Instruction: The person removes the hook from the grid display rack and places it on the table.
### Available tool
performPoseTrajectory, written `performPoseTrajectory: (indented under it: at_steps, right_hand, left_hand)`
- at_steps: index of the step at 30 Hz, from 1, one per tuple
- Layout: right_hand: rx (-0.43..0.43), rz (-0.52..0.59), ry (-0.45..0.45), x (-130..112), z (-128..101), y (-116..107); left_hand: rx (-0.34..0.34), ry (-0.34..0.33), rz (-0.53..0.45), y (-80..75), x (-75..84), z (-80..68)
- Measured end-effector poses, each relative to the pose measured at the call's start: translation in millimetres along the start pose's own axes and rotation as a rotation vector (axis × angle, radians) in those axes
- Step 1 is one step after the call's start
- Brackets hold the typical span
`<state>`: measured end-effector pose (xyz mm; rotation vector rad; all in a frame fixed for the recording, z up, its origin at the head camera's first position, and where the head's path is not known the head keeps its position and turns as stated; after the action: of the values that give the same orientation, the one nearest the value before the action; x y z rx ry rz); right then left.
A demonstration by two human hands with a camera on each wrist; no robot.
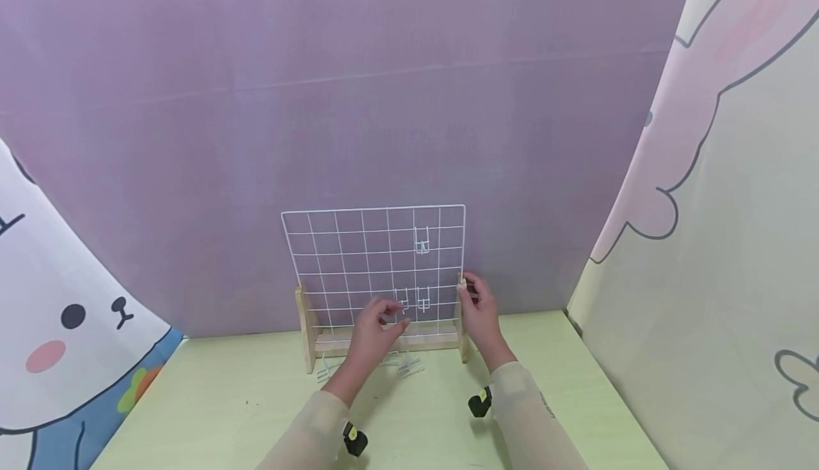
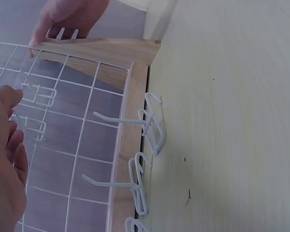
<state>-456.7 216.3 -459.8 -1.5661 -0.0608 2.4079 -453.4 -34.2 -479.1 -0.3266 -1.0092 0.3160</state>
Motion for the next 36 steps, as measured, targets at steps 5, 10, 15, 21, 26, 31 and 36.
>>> performPoseTrajectory:
  at_steps: [5,10,15,21,26,31,36]
  right_hand:
    - [0.002,0.010,0.006,5,1,1]
    - [0.023,0.017,0.018,35,10,2]
    - [0.043,0.013,-0.019,40,13,1]
    - [0.056,0.014,-0.044,37,12,0]
    - [0.057,0.010,-0.030,41,12,1]
    - [0.055,0.016,-0.006,40,12,1]
    - [0.034,0.018,0.013,16,5,0]
  left_hand:
    - [-0.004,0.031,0.011,0.5,2.1,2.8]
    - [-0.002,0.005,0.013,0.8,1.3,4.6]
    - [0.008,-0.009,-0.002,0.6,1.5,6.3]
    - [0.025,-0.002,0.005,1.0,1.5,6.2]
    - [0.042,0.014,0.014,1.6,-0.6,5.9]
    - [0.048,0.013,0.026,2.1,-0.5,6.0]
    - [0.061,0.033,0.029,0.3,3.9,5.6]
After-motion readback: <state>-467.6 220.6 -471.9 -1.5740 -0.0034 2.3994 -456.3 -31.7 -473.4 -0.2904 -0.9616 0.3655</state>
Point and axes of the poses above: each hand's wrist, its own z-axis towards the middle knuckle, its own y-axis out of the palm, x = y × z, the point moved 8 cm from there along z, towards the middle knuckle, and after that the axes turned 2 degrees about -y, right-handed, at the moved point
